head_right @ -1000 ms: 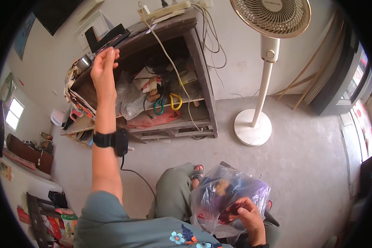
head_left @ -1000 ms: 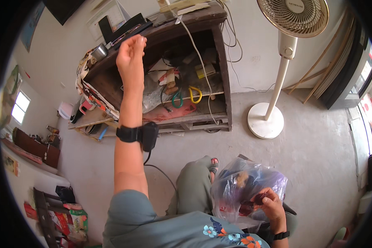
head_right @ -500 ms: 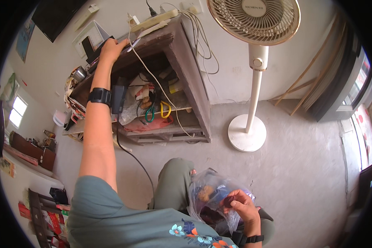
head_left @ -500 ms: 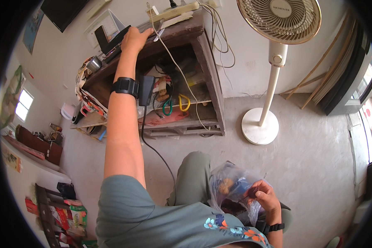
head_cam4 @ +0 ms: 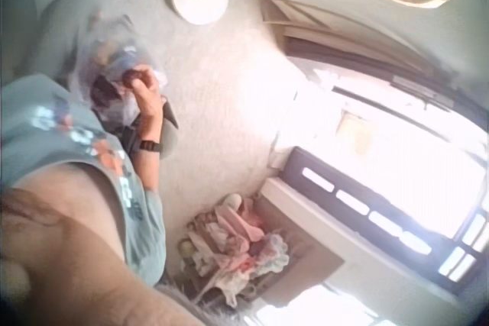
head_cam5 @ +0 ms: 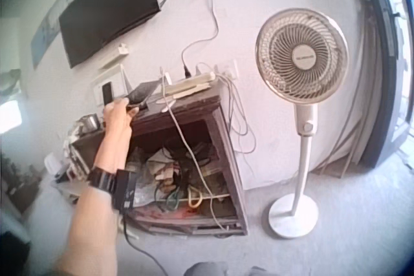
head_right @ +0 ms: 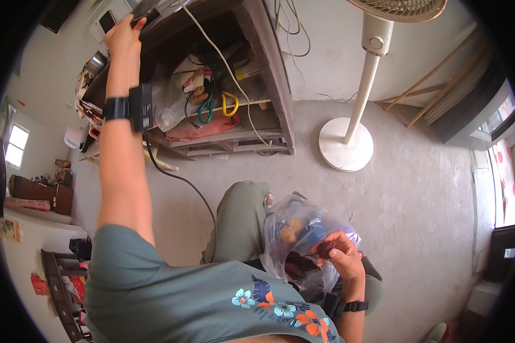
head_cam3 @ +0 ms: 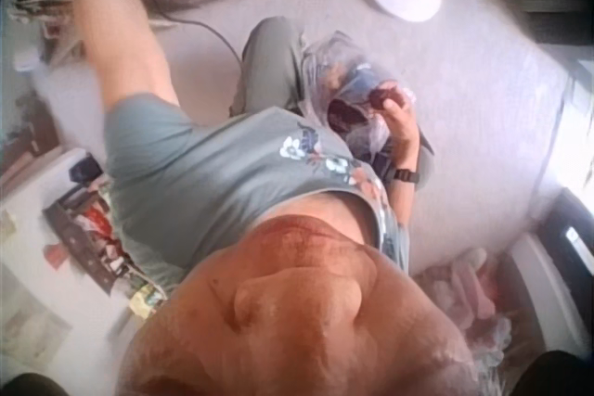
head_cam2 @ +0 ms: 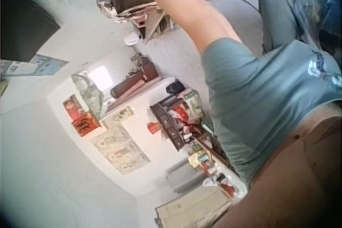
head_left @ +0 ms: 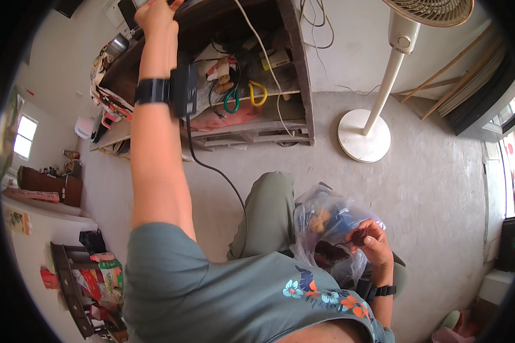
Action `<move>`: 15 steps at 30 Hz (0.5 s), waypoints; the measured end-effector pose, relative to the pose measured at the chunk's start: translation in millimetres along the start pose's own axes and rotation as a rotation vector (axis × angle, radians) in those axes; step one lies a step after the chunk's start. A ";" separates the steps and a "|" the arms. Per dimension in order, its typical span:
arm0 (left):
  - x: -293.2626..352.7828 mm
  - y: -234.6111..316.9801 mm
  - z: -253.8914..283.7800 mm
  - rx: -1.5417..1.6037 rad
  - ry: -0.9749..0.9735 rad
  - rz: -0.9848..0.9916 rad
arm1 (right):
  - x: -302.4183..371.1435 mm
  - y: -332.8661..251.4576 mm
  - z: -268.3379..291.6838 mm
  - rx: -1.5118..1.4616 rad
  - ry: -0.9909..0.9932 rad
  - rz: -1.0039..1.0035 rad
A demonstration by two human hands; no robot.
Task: The person handles several balls of yarn inside a plastic bag, pulling out individual strands and checking the colors by hand.
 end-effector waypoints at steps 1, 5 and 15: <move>26.5 9.9 -1.5 0.060 0.010 -0.084 | 0.4 3.3 0.5 0.002 0.008 -0.007; 119.5 54.3 44.3 0.067 -0.034 -0.222 | 4.3 11.4 -1.0 0.008 0.031 -0.012; 294.8 -20.8 220.7 -0.037 0.171 0.321 | -0.1 28.8 -5.0 -0.008 0.088 -0.015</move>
Point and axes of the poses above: each hand's wrist, its own x-axis away from the middle knuckle, its own z-axis out of the back of the hand, y = z × x, the point moved 4 cm from there along -x, towards the middle knuckle, and after that the axes turned 9 degrees about -y, right-handed, at the moved point
